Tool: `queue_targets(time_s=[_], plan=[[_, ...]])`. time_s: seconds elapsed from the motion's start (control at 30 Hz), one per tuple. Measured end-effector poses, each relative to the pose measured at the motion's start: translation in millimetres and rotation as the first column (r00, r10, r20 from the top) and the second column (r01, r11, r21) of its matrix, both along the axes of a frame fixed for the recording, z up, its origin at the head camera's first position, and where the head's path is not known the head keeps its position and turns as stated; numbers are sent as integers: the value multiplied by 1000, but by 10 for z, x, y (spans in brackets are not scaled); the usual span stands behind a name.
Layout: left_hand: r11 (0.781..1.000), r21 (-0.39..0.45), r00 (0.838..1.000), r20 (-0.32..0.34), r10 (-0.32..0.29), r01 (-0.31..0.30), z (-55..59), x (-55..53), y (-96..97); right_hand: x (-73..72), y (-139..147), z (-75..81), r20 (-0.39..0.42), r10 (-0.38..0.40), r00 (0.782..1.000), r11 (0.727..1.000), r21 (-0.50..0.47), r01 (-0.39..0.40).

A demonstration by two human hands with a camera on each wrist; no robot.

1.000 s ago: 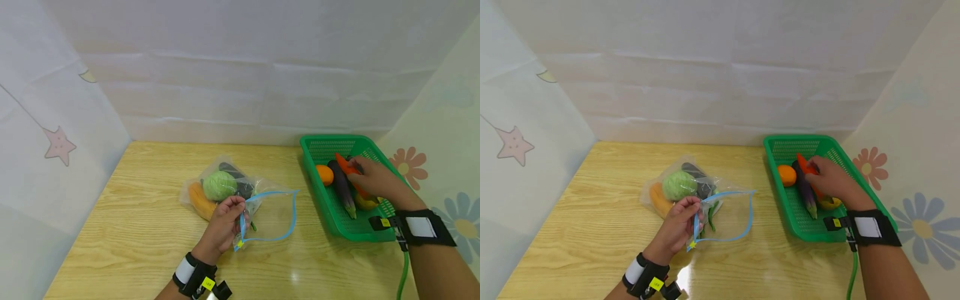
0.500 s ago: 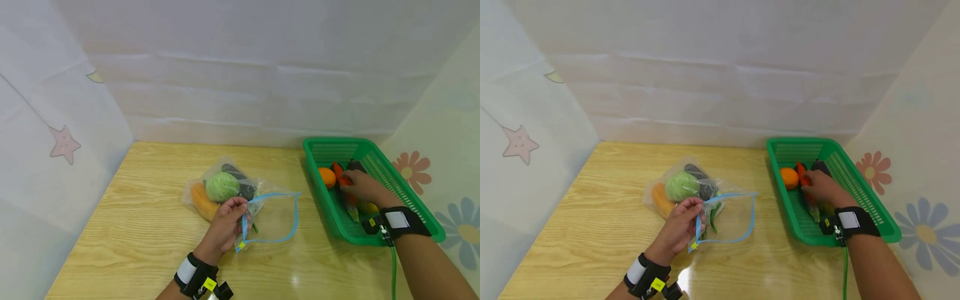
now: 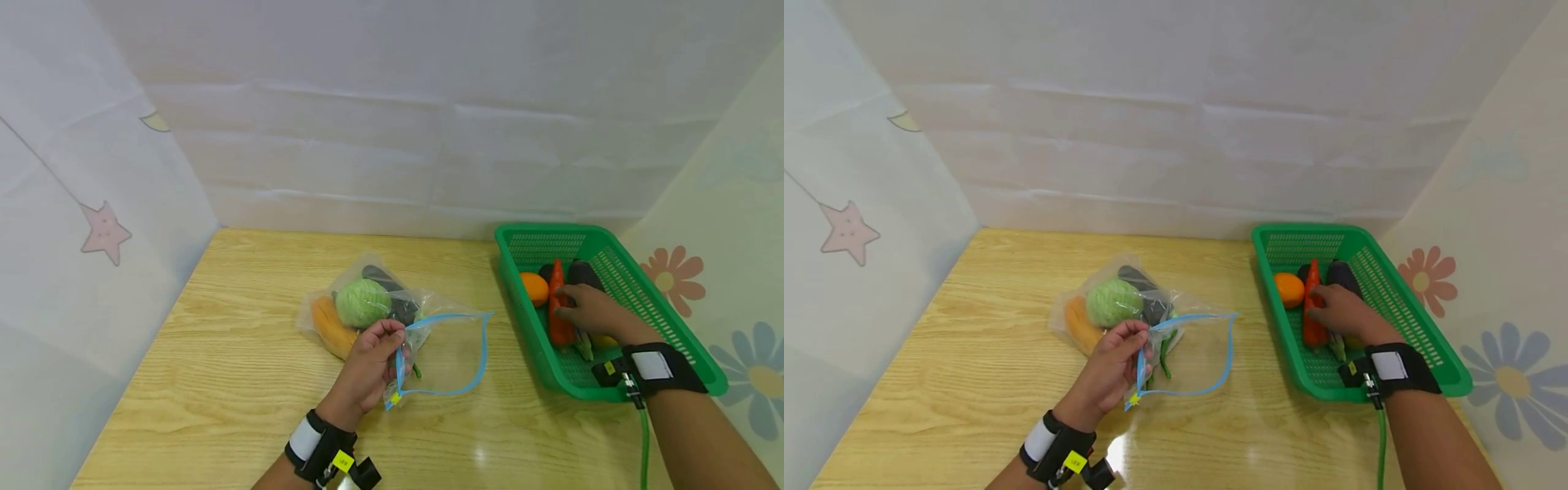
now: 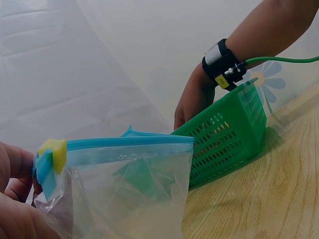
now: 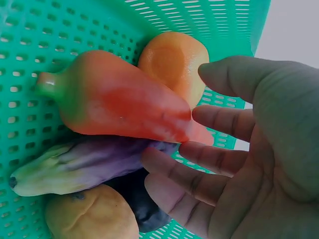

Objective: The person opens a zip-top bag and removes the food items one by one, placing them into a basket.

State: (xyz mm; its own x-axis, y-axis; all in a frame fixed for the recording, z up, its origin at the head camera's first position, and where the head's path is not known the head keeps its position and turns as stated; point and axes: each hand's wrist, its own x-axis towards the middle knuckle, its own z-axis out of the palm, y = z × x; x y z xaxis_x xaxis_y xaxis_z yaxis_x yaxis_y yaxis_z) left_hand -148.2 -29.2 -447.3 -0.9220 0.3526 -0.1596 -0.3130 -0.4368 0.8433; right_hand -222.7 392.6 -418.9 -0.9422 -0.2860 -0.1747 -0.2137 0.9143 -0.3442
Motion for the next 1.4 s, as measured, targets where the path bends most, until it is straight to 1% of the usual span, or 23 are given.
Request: queue_targets(time_s=[0.07, 0.17, 0.3, 0.37, 0.47, 0.53, 0.6, 0.63, 0.7, 0.73, 0.77, 0.83, 0.93, 0.97, 1.03, 1.07, 1.13, 1.17, 1.23, 1.27, 1.3, 1.37, 1.4], plan=[[1000, 1, 1000, -2, -1, 1, -1, 1, -1, 7, 6, 23, -1, 0, 1000, 1000, -14, 0], [1000, 5, 1000, -6, -3, 3, -3, 0, 3, 29, -20, 86, -51, -3, 999, 999, -33, 1], [1000, 9, 1000, -5, -5, 5, 7, -2, 17, 125, -213, 278, -175, -19, 984, 998, -65, 7], [1000, 16, 1000, -5, -9, 9, 19, 3, 31, 205, -389, 404, -235, -25, 972, 996, -93, 3], [1000, 25, 1000, -8, -13, 13, 42, 18, 55, 327, -673, 532, -342, 3, 940, 988, -142, -54], [1000, 27, 1000, -12, -16, 16, 50, 22, 72, 400, -833, 567, -403, 34, 915, 978, -175, -113], [1000, 26, 1000, -13, -17, 17, 59, 23, 84, 450, -953, 562, -448, 75, 891, 964, -196, -180], [999, 27, 1000, -13, -17, 18, 63, 22, 90, 467, -996, 545, -457, 95, 885, 956, -207, -210], [999, 28, 1000, -12, -17, 18, 72, 20, 97, 492, -1074, 484, -464, 131, 876, 934, -239, -266], [999, 30, 1000, -10, -16, 16, 78, 20, 100, 495, -1113, 437, -473, 157, 867, 917, -256, -306], [999, 30, 1000, -10, -15, 15, 84, 20, 103, 494, -1155, 380, -491, 184, 852, 897, -271, -350], [999, 29, 1000, -12, -16, 16, 98, 21, 110, 494, -1252, 243, -530, 237, 815, 843, -304, -443], [999, 28, 1000, -15, -18, 18, 124, 25, 133, 500, -1444, 38, -621, 297, 725, 766, -298, -569], [999, 26, 1000, -19, -20, 20, 132, 28, 146, 510, -1513, -20, -640, 304, 705, 750, -296, -592], [999, 26, 999, -24, -27, 27, 147, 39, 176, 536, -1661, -106, -652, 320, 687, 728, -296, -619], [999, 29, 999, -25, -31, 32, 155, 46, 195, 549, -1731, -138, -652, 328, 683, 728, -286, -623], [998, 40, 998, -30, -48, 50, 172, 65, 237, 576, -1856, -189, -638, 343, 690, 741, -268, -616], [997, 48, 998, -35, -58, 59, 180, 76, 256, 588, -1909, -209, -629, 353, 693, 754, -247, -608], [995, 67, 997, -42, -69, 71, 202, 96, 287, 602, -1997, -243, -604, 366, 708, 786, -207, -583], [994, 79, 996, -47, -71, 75, 214, 104, 298, 604, -2033, -253, -588, 366, 721, 797, -202, -570], [993, 88, 996, -53, -71, 76, 226, 112, 304, 603, -2070, -259, -566, 364, 740, 804, -210, -556], [992, 103, 996, -64, -62, 69, 250, 126, 304, 590, -2143, -260, -510, 350, 786, 818, -242, -521], [992, 111, 996, -67, -56, 64, 262, 131, 300, 576, -2179, -259, -479, 340, 809, 818, -275, -506]])
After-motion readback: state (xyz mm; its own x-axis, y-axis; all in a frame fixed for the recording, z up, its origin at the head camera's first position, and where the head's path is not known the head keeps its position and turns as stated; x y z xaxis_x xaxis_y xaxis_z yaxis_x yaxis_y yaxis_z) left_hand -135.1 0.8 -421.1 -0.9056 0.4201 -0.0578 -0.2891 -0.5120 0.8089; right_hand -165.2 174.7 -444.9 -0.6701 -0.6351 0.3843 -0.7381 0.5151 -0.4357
